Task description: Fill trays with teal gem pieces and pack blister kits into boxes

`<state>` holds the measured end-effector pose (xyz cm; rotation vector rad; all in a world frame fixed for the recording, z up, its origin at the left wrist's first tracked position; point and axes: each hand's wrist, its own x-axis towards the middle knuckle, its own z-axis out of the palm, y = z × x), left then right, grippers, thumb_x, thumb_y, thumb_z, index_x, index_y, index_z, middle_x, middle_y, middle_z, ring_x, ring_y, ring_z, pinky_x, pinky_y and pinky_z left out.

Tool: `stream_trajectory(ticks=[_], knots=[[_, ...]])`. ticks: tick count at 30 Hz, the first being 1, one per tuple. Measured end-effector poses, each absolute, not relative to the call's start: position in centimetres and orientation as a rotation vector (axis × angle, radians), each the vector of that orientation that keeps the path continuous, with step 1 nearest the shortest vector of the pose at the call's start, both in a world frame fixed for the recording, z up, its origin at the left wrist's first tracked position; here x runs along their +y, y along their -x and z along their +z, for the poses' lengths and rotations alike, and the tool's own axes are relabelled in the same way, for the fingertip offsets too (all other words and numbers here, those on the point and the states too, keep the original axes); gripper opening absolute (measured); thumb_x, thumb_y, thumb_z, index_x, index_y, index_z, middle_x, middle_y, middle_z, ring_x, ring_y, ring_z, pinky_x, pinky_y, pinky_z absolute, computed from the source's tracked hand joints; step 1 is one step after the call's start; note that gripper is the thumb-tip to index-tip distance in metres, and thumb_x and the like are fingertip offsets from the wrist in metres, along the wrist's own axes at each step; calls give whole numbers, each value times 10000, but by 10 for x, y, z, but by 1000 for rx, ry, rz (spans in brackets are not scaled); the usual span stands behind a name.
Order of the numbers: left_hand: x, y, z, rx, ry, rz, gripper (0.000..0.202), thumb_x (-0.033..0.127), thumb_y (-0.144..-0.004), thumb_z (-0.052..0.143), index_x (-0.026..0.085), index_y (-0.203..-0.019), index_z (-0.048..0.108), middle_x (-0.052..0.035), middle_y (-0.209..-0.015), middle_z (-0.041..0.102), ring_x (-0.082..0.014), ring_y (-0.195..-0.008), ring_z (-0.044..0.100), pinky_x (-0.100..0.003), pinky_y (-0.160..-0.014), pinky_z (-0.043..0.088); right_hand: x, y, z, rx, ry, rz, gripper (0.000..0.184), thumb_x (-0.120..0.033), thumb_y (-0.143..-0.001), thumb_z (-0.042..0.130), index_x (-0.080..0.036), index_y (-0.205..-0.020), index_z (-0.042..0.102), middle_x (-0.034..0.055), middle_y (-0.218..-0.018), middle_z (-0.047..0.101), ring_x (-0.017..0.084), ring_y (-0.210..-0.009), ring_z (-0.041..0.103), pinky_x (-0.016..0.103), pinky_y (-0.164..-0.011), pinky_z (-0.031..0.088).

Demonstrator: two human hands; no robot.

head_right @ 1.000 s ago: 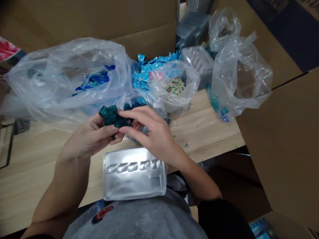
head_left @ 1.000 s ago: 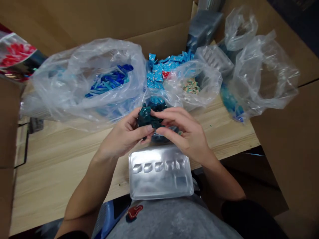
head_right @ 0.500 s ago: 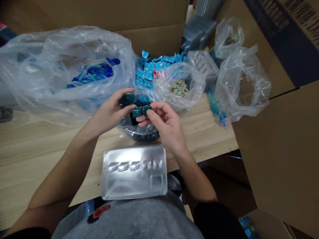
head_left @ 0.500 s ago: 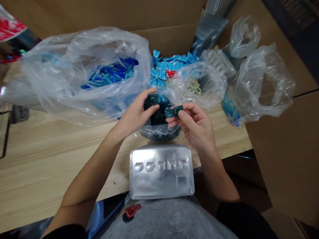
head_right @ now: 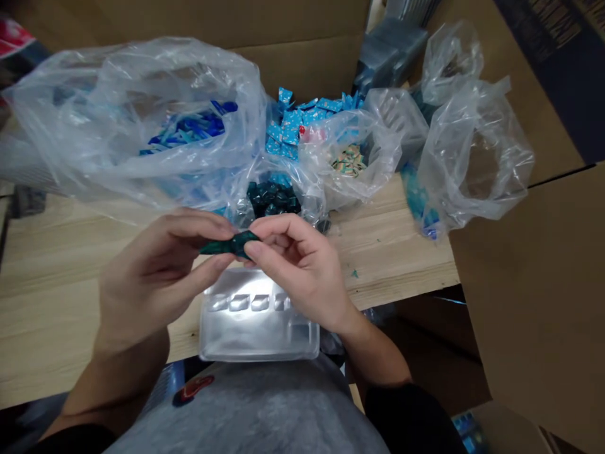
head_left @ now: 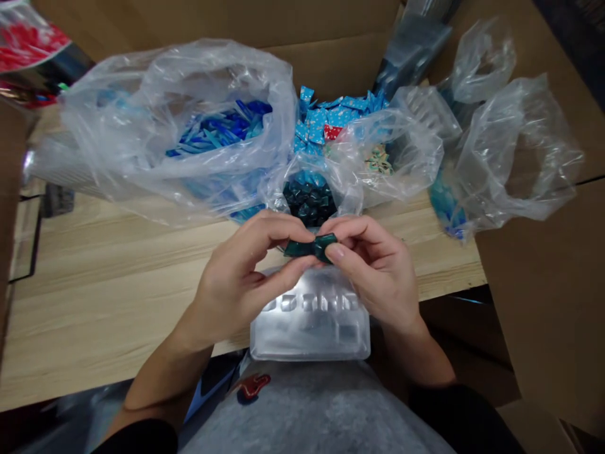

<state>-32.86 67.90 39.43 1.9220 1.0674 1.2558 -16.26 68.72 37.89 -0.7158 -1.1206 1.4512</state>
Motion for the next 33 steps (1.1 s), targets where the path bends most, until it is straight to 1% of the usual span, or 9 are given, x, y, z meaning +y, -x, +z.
stream_trajectory(ticks=[5, 8, 13, 16, 18, 23, 26, 30, 33], knots=[[670, 325, 392, 978, -1667, 1349, 82, 221, -844, 665, 231, -924, 654, -23, -859, 629, -144, -826, 626, -267, -708, 557, 678, 170, 375, -936, 554, 1692, 80, -281, -829, 687, -222, -860, 641, -38, -802, 660, 62, -582, 618, 210, -607, 573], [666, 324, 388, 952, -1542, 1362, 83, 262, -862, 650, 249, -944, 658, -31, -902, 628, -152, -858, 626, -277, -721, 558, 675, 173, 374, -925, 581, 1765, 105, -313, -851, 658, -219, -883, 624, -38, -756, 646, 69, -558, 618, 223, -610, 579], [660, 325, 385, 1078, -1433, 1458, 162, 339, -811, 714, 274, -933, 629, -19, -896, 598, -153, -838, 596, -293, -737, 545, 666, 174, 376, -1169, 690, 1323, 82, -238, -875, 611, -246, -957, 605, -4, -934, 664, 110, -744, 673, 261, -702, 596], [654, 326, 386, 1103, -1535, 1426, 144, 326, -810, 715, 246, -865, 609, -8, -843, 573, -144, -809, 579, -276, -714, 525, 662, 170, 378, -1437, 760, 1057, 294, -125, -894, 542, -300, -1121, 609, 11, -1040, 659, 136, -918, 662, 287, -786, 589], [650, 328, 387, 1161, -1654, 1425, 116, 249, -823, 699, 247, -898, 611, -9, -869, 577, -152, -850, 574, -294, -754, 507, 661, 167, 379, -1628, 769, 901, 339, -99, -878, 564, -311, -1134, 633, 17, -1076, 648, 151, -988, 641, 302, -828, 580], [646, 331, 388, 1203, -1812, 1319, 122, 188, -843, 659, 255, -941, 633, -19, -920, 581, -169, -897, 557, -331, -805, 481, 660, 164, 381, -1776, 777, 673, 371, -96, -840, 640, -310, -1142, 647, 28, -1033, 668, 162, -916, 657, 315, -801, 592], [644, 330, 385, 1081, -1636, 1341, 32, 245, -852, 656, 225, -852, 631, -25, -872, 577, -153, -832, 561, -295, -743, 499, 658, 166, 381, -1718, 716, 739, 345, -72, -805, 663, -287, -1075, 654, 28, -985, 689, 154, -847, 668, 302, -749, 600], [642, 324, 382, 894, -1281, 1329, 186, 380, -846, 654, 211, -772, 623, -25, -795, 565, -140, -724, 557, -256, -595, 506, 655, 171, 384, -1524, 675, 1010, 207, -74, -795, 653, -252, -901, 651, 14, -890, 682, 142, -824, 668, 284, -716, 595], [643, 318, 382, 756, -1030, 1236, 242, 419, -816, 675, 205, -725, 606, -8, -775, 551, -95, -562, 488, -231, -463, 447, 655, 174, 384, -1342, 637, 1284, 135, -100, -798, 658, -231, -820, 640, 7, -847, 659, 122, -759, 654, 256, -653, 577]])
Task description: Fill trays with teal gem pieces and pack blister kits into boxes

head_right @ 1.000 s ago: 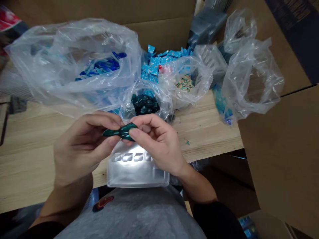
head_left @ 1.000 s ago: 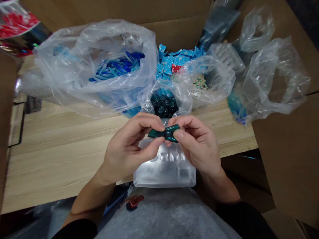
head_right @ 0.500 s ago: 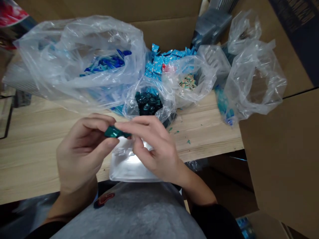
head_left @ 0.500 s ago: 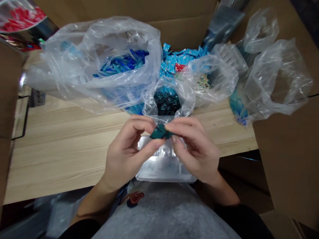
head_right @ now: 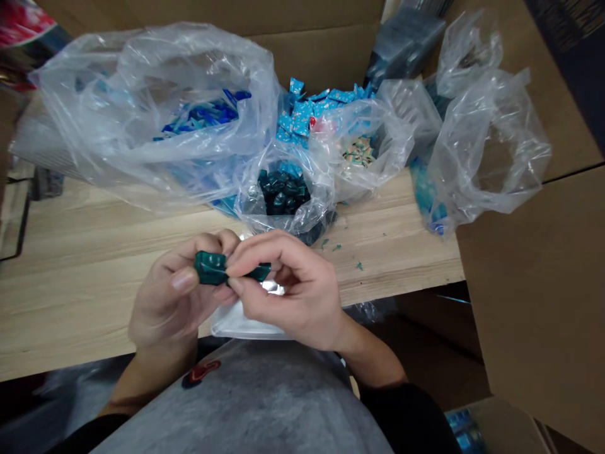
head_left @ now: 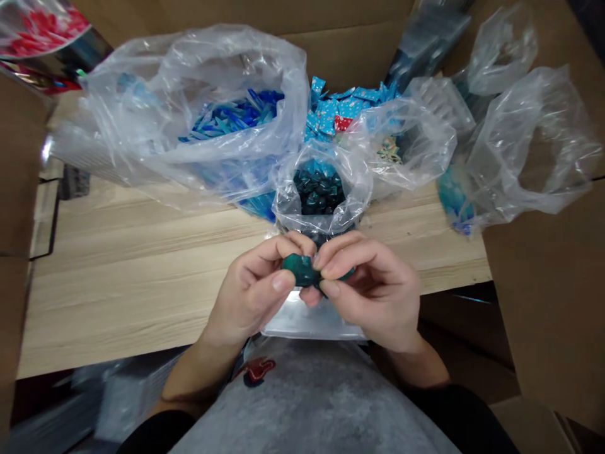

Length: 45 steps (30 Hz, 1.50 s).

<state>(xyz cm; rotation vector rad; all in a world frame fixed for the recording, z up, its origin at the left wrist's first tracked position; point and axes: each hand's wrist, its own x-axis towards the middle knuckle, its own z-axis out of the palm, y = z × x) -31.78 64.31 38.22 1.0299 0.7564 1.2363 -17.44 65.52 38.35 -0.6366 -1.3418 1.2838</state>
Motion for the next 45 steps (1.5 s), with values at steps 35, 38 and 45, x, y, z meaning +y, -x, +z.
stream_trajectory(ticks=[35, 38, 45], knots=[[657, 335, 382, 989, -1635, 926, 91, 208, -891, 595, 220, -869, 682, 25, -785, 691, -106, -714, 630, -207, -637, 487, 661, 139, 379, -2037, 769, 663, 279, -191, -870, 654, -246, -1143, 632, 11, -928, 704, 124, -811, 679, 243, -718, 589], [655, 337, 382, 981, -1627, 863, 138, 206, -900, 576, 217, -823, 691, 29, -765, 688, -99, -708, 631, -197, -632, 490, 655, 136, 374, -2082, 784, 660, 311, -182, -869, 655, -239, -1172, 614, 25, -1008, 699, 127, -868, 679, 248, -751, 586], [652, 360, 378, 1258, -1693, 1052, 156, 300, -920, 569, 298, -984, 711, 21, -927, 717, -133, -875, 663, -263, -770, 529, 651, 128, 378, -2259, 909, 747, 205, -188, -896, 618, -185, -1101, 627, 32, -967, 684, 123, -851, 661, 239, -734, 551]])
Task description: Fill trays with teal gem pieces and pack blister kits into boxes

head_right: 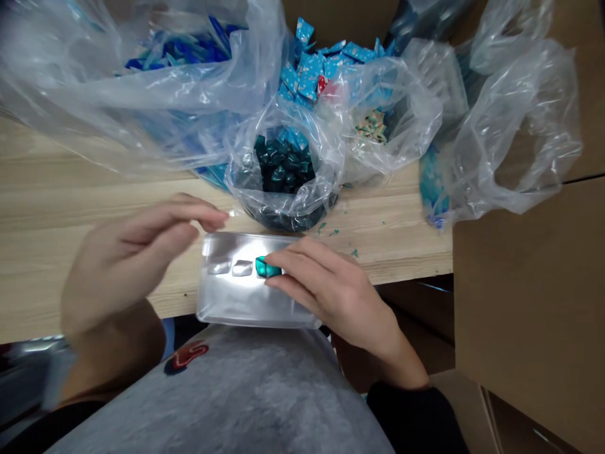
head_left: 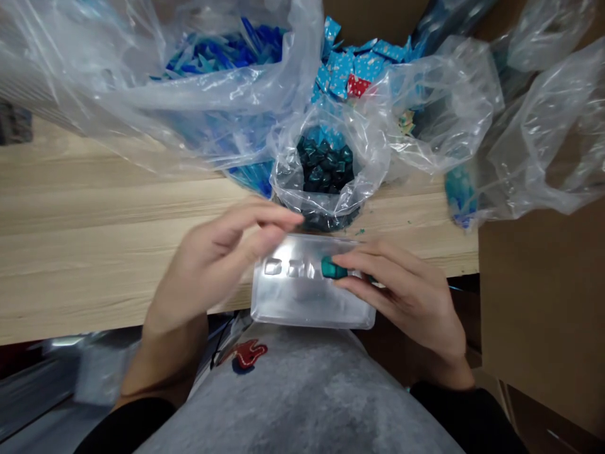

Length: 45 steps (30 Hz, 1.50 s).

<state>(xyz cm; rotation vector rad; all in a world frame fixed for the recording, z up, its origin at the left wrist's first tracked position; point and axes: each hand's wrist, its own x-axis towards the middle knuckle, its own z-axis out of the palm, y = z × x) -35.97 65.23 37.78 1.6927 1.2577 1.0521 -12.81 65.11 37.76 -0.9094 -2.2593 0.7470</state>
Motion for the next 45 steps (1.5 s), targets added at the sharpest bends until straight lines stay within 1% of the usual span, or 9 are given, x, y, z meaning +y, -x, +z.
stream_trajectory(ticks=[4, 10, 13, 16, 19, 23, 31, 35, 45], knots=[[664, 366, 368, 1474, -1694, 1186, 150, 314, -921, 570, 295, -983, 706, 24, -933, 720, -140, -870, 665, -295, -789, 530, 653, 135, 385, -2526, 945, 712, 199, -256, -950, 526, -130, -1042, 650, 58, -917, 661, 160, -815, 641, 286, -690, 525], [716, 347, 354, 1373, -2207, 1042, 193, 266, -943, 497, 223, -1012, 672, -46, -987, 693, -192, -967, 640, -347, -871, 508, 650, 153, 394, -2783, 976, 358, 218, -166, -951, 467, -116, -891, 670, 62, -784, 610, 185, -654, 556, 307, -540, 417], [750, 334, 336, 1388, -2305, 709, 216, 204, -929, 461, 202, -993, 667, -73, -1036, 672, -234, -1029, 618, -383, -913, 482, 653, 147, 392, -2683, 1048, 631, 173, -219, -944, 514, -133, -1011, 649, 57, -860, 600, 169, -731, 568, 292, -618, 467], [777, 320, 315, 1451, -2325, 562, 233, 140, -841, 555, 200, -1050, 637, -79, -1134, 634, -275, -1149, 549, -424, -985, 434, 657, 134, 387, -2275, 1098, 1096, 300, -226, -942, 519, -186, -1238, 540, 72, -1065, 593, 149, -907, 601, 278, -770, 521], [793, 310, 302, 1482, -2224, 607, 308, 93, -751, 642, 213, -1035, 632, -92, -1171, 600, -320, -1223, 480, -490, -1044, 365, 659, 126, 380, -1835, 1064, 1392, 340, -169, -936, 456, -219, -1271, 489, 82, -1199, 587, 144, -1000, 625, 286, -830, 544], [791, 312, 306, 1331, -1893, 939, 182, 127, -692, 732, 252, -806, 665, -59, -1013, 624, -303, -1145, 526, -472, -1054, 356, 660, 125, 369, -1526, 937, 1493, 302, -190, -936, 457, -211, -1234, 499, 75, -1180, 623, 142, -1006, 657, 305, -878, 554], [744, 332, 346, 1122, -1494, 1149, 145, 354, -808, 697, 242, -900, 689, -5, -877, 700, -176, -846, 647, -319, -812, 521, 695, 137, 347, -1499, 1007, 1203, 303, -345, -931, 525, -206, -1199, 536, 27, -996, 614, 109, -809, 626, 237, -685, 528], [741, 329, 346, 1067, -1345, 1145, 244, 432, -772, 733, 231, -896, 672, -5, -827, 700, -171, -776, 674, -325, -758, 561, 726, 153, 337, -1626, 1070, 946, 315, -295, -861, 627, -178, -1151, 585, 16, -914, 588, 134, -857, 589, 274, -778, 507], [739, 333, 336, 871, -994, 1069, 301, 427, -748, 761, 201, -898, 632, -16, -901, 711, -167, -882, 699, -370, -908, 553, 744, 162, 338, -1973, 1150, 529, 248, -117, -878, 490, -226, -1044, 639, 34, -995, 584, 157, -906, 567, 300, -810, 484]])
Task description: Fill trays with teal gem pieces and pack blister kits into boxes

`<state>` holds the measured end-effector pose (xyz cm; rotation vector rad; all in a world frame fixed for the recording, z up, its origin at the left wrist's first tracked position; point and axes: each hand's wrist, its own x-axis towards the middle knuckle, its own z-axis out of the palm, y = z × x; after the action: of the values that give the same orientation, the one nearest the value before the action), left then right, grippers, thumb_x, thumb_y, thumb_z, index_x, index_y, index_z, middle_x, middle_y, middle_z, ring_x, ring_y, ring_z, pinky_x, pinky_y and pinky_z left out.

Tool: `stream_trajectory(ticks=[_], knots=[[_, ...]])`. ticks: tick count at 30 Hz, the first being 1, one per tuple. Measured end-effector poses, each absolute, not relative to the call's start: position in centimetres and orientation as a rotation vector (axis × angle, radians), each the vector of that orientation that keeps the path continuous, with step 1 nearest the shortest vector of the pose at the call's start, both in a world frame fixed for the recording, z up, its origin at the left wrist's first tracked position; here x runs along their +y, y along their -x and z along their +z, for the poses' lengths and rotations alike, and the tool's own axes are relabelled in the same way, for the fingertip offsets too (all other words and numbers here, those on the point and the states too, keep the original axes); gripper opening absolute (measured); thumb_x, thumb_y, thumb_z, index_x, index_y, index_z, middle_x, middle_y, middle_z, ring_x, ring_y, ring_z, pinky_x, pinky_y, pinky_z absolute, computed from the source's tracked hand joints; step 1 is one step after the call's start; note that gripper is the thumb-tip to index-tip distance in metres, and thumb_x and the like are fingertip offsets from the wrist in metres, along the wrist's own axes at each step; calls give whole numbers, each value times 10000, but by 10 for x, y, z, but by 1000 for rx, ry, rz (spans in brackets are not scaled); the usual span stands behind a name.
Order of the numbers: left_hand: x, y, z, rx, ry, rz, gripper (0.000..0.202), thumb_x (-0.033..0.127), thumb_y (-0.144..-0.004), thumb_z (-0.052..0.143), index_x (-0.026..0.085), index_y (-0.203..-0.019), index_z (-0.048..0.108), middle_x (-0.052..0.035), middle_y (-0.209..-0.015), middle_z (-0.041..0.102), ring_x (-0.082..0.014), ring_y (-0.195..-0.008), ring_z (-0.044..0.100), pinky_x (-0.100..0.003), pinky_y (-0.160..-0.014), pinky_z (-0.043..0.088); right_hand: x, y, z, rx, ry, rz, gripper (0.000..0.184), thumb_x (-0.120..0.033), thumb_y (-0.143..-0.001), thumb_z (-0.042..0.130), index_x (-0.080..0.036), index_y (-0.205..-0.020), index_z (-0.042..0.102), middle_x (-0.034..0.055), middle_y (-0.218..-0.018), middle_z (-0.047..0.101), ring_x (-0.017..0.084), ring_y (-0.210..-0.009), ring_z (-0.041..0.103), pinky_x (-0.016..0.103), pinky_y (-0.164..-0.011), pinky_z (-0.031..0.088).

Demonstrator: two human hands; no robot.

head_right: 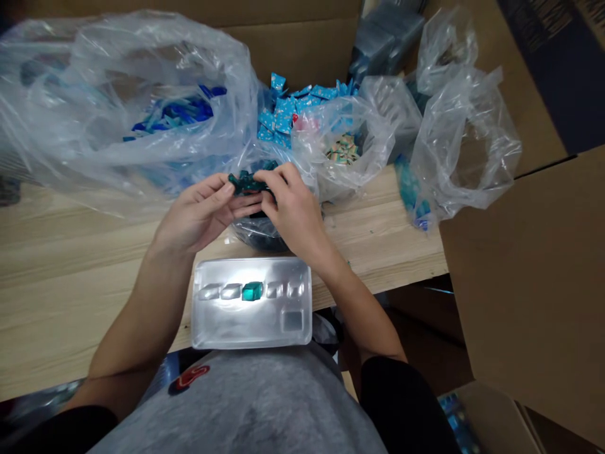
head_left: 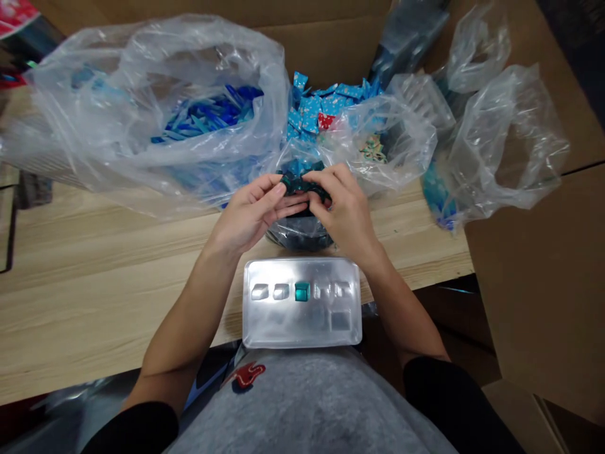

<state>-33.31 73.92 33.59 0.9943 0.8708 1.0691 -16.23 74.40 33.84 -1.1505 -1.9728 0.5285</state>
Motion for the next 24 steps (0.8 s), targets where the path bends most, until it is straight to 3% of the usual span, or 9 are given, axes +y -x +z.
stream_trajectory(ticks=[5, 13, 16, 20, 24], knots=[[722, 345, 347, 998, -1269, 1090, 272, 474, -780, 714, 233, -900, 676, -31, -949, 679, -170, -909, 647, -351, -900, 545, 758, 158, 335, -2009, 1268, 391, 252, -124, -900, 458, -230, -1001, 663, 52, -1001, 564, 170, -876, 560, 310, -780, 479], [701, 352, 377, 879, -1124, 1151, 164, 384, -799, 725, 265, -903, 682, 27, -741, 663, -116, -639, 649, -271, -669, 586, 768, 154, 337, -2161, 1106, 540, 277, -186, -843, 651, -228, -1117, 658, 33, -946, 599, 181, -903, 592, 334, -827, 504], [695, 345, 382, 854, -1129, 1195, 173, 350, -797, 735, 297, -945, 663, 52, -752, 679, -112, -657, 673, -259, -672, 592, 757, 158, 346, -2076, 1080, 643, 200, -243, -876, 628, -208, -1064, 684, 31, -903, 618, 168, -870, 616, 326, -804, 518], [682, 340, 387, 926, -1196, 1231, 163, 355, -813, 718, 296, -953, 659, 55, -763, 696, -116, -682, 688, -250, -678, 594, 726, 152, 374, -1906, 902, 868, 287, -363, -923, 556, -241, -1167, 645, 20, -966, 661, 142, -863, 650, 293, -767, 552], [667, 335, 390, 1023, -1373, 1263, 222, 375, -860, 657, 323, -1074, 626, 37, -855, 708, -129, -709, 683, -262, -650, 586, 695, 149, 399, -1911, 833, 895, 265, -340, -903, 597, -274, -1155, 646, 14, -1059, 685, 157, -973, 651, 310, -825, 564]])
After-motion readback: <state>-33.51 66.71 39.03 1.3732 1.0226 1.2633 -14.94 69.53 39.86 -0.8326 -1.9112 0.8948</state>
